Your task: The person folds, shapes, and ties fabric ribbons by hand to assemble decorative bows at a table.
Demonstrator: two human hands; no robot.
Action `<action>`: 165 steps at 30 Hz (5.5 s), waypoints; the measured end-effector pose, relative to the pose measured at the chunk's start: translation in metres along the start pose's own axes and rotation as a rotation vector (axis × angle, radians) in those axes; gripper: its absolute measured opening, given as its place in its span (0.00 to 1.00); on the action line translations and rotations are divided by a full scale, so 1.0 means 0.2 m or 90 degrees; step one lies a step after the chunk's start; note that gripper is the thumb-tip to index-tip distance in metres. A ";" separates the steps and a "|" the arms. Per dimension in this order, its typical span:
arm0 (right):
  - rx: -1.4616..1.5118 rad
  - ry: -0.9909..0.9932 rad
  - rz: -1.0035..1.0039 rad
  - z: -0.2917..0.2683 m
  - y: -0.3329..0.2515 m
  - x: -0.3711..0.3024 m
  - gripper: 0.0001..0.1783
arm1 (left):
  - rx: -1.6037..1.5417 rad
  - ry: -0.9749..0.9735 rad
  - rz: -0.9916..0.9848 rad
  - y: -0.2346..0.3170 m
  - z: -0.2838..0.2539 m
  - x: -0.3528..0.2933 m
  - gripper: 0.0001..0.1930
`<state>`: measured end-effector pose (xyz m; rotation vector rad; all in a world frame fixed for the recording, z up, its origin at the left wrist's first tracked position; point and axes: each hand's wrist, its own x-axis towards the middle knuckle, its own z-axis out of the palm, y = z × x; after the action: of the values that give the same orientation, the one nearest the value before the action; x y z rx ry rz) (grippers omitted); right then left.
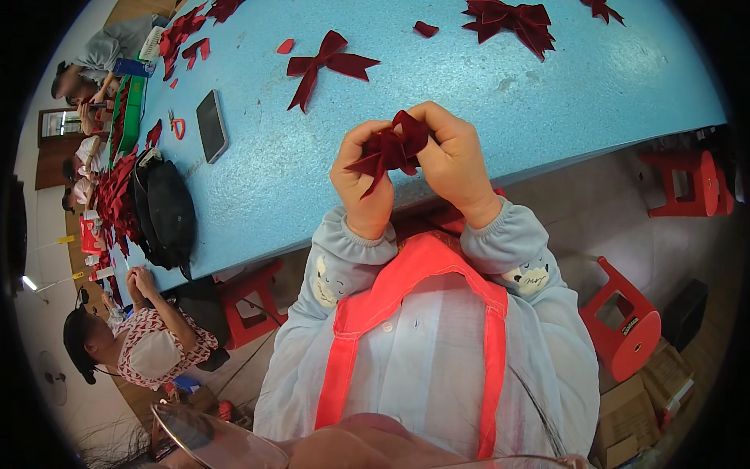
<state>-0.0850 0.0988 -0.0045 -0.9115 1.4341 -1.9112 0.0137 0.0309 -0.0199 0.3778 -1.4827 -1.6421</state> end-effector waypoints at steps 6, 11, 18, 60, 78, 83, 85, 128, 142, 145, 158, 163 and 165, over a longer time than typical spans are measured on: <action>0.069 0.003 0.069 -0.02 0.00 0.01 0.06 | 0.057 -0.034 -0.044 0.03 0.01 0.03 0.14; 0.025 0.095 0.116 -0.06 0.05 0.02 0.07 | 0.171 -0.090 -0.145 0.04 0.01 0.03 0.18; 0.095 0.091 0.242 -0.08 0.07 0.03 0.09 | 0.353 -0.115 0.168 0.06 -0.04 0.02 0.17; 0.266 -0.131 0.197 -0.13 0.06 0.01 0.27 | 0.085 -0.162 -0.109 0.09 -0.12 0.04 0.17; 0.355 -0.124 0.163 -0.04 0.01 0.00 0.32 | 0.001 -0.040 -0.027 0.12 -0.06 -0.02 0.20; 0.238 -0.068 0.196 -0.03 0.00 0.01 0.25 | 0.307 -0.035 0.205 0.07 -0.06 -0.04 0.17; 0.236 -0.082 0.217 -0.07 0.00 0.02 0.23 | 0.182 -0.009 0.084 0.07 -0.06 -0.04 0.17; 0.187 -0.115 0.211 -0.06 0.00 0.03 0.31 | 0.331 -0.108 0.058 0.14 -0.16 0.05 0.11; 0.286 -0.133 0.248 -0.06 -0.02 0.05 0.31 | 0.262 -0.132 -0.012 0.15 -0.13 0.04 0.15; 0.330 -0.148 0.273 -0.08 0.02 0.05 0.31 | 0.091 -0.086 -0.140 0.16 -0.11 0.03 0.17; 0.119 -0.166 0.189 -0.02 -0.02 0.03 0.32 | 0.117 -0.031 -0.095 0.14 -0.12 0.01 0.17; 0.099 -0.190 0.158 -0.02 -0.03 0.03 0.33 | 0.372 -0.134 0.074 0.17 -0.14 0.05 0.19; 0.088 -0.200 0.159 -0.03 -0.03 0.04 0.33 | 0.323 -0.137 -0.038 0.17 -0.14 0.06 0.19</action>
<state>-0.0943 0.0977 0.0018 -0.8756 1.1560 -1.5819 0.0406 0.0071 0.0076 0.5373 -2.0713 -1.3667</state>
